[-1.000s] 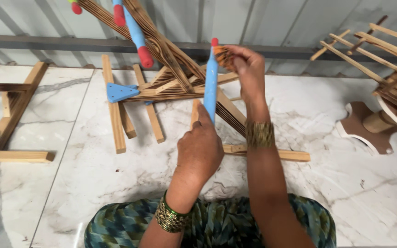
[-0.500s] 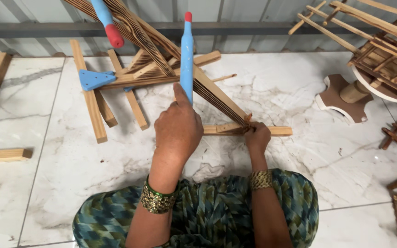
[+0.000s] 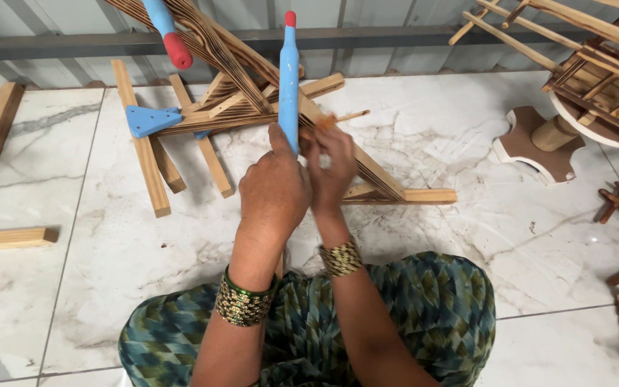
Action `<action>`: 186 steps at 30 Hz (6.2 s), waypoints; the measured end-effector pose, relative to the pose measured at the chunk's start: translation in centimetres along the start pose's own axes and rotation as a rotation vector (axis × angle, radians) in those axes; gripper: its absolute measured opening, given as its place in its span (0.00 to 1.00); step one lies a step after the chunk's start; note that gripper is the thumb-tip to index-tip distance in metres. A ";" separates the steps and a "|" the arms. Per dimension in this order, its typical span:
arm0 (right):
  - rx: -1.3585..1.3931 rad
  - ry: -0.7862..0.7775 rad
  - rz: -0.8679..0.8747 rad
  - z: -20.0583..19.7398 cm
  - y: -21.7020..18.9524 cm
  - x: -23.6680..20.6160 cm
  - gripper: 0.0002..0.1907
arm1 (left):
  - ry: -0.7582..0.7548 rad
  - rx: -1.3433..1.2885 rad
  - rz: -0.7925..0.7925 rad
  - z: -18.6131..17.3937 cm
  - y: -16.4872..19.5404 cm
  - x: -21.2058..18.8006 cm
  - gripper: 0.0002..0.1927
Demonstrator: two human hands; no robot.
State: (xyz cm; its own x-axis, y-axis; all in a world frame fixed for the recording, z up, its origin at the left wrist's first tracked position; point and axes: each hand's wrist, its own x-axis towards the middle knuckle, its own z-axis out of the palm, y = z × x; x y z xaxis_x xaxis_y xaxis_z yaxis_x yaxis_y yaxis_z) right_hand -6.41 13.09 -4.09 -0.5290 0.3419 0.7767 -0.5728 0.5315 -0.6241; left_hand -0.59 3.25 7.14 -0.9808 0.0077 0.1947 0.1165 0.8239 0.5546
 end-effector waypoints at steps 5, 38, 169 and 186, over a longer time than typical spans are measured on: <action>0.202 0.051 0.176 -4.7 9.9 -5.3 0.05 | 0.015 -0.032 0.010 -0.2 0.2 -0.1 0.37; -0.213 -0.102 0.415 -8.2 16.6 -1.4 0.10 | 0.012 -0.055 -0.015 -0.8 0.3 -0.7 0.35; 0.287 0.012 0.125 -7.4 9.5 0.4 0.08 | 0.232 0.010 0.496 -3.0 -6.7 -6.6 0.35; -0.135 0.000 0.031 -9.8 5.2 -4.3 0.13 | 0.338 -0.114 0.143 0.2 -2.3 -7.7 0.17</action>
State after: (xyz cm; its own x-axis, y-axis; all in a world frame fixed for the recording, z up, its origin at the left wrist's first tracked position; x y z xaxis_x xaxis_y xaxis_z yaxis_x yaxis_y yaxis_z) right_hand -0.98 22.02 -9.80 -0.5453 0.3599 0.7570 -0.4666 0.6199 -0.6309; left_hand 6.62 1.44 4.23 -0.8489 -0.0852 0.5217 0.2834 0.7597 0.5852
